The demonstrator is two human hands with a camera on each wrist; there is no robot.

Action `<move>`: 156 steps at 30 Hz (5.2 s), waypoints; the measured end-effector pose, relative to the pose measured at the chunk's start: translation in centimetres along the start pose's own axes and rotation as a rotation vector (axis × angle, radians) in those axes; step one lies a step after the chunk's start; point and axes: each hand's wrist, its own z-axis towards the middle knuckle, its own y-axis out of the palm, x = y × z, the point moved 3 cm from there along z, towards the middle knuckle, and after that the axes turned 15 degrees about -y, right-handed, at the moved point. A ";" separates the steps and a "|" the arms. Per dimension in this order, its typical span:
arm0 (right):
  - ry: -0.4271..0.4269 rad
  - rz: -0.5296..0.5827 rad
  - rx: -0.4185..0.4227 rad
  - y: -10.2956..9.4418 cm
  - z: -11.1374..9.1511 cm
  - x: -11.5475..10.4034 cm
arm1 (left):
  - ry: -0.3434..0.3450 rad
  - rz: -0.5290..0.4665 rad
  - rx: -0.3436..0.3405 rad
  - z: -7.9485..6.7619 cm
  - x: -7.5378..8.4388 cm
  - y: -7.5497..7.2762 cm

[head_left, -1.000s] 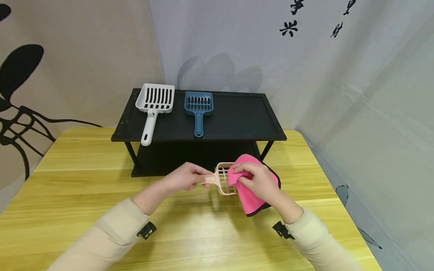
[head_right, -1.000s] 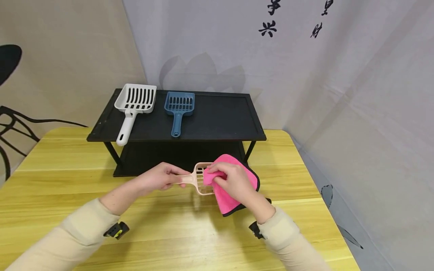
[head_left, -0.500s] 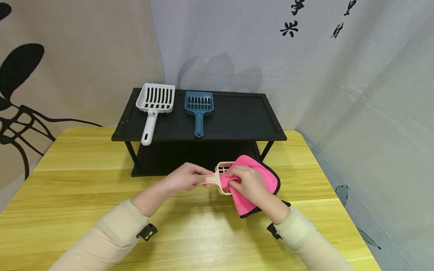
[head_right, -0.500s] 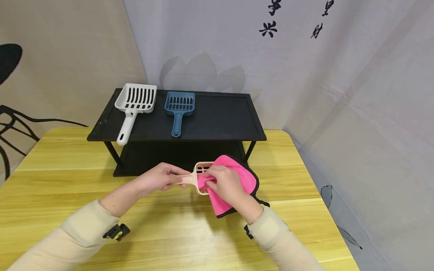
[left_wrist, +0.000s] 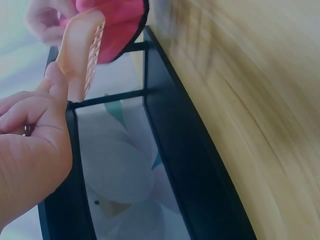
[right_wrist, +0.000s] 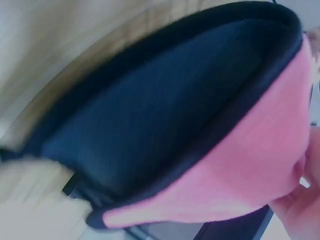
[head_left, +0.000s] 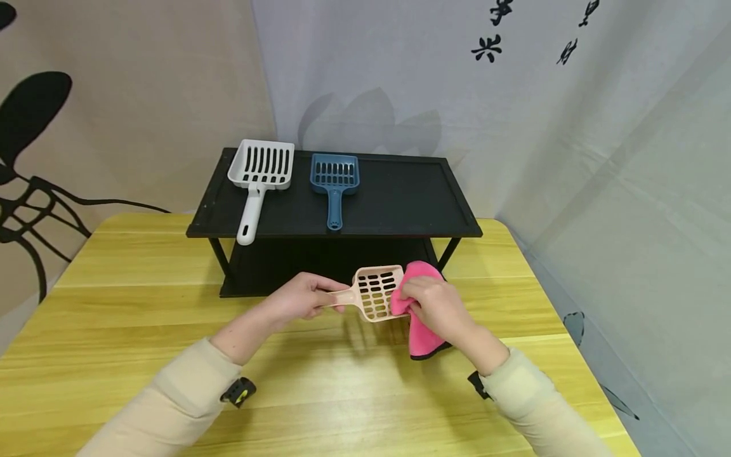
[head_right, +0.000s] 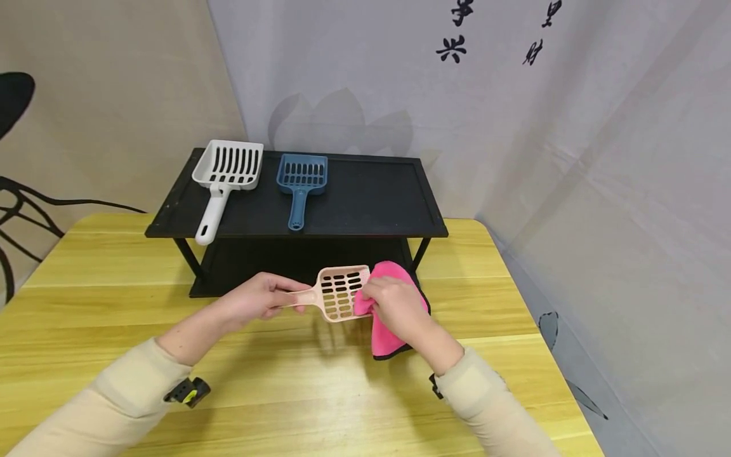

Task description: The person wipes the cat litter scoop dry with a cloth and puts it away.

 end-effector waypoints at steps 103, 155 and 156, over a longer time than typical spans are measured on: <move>0.513 1.801 0.144 1.0 1.2 2.2 | 0.388 0.368 -0.283 -2.2 2.4 0.1; 0.489 1.747 0.267 -1.0 -2.2 5.1 | 0.273 0.268 -0.185 -0.5 0.1 -2.7; 0.485 1.760 0.271 -1.2 -2.3 5.2 | 0.270 0.265 -0.182 -0.5 0.1 -2.7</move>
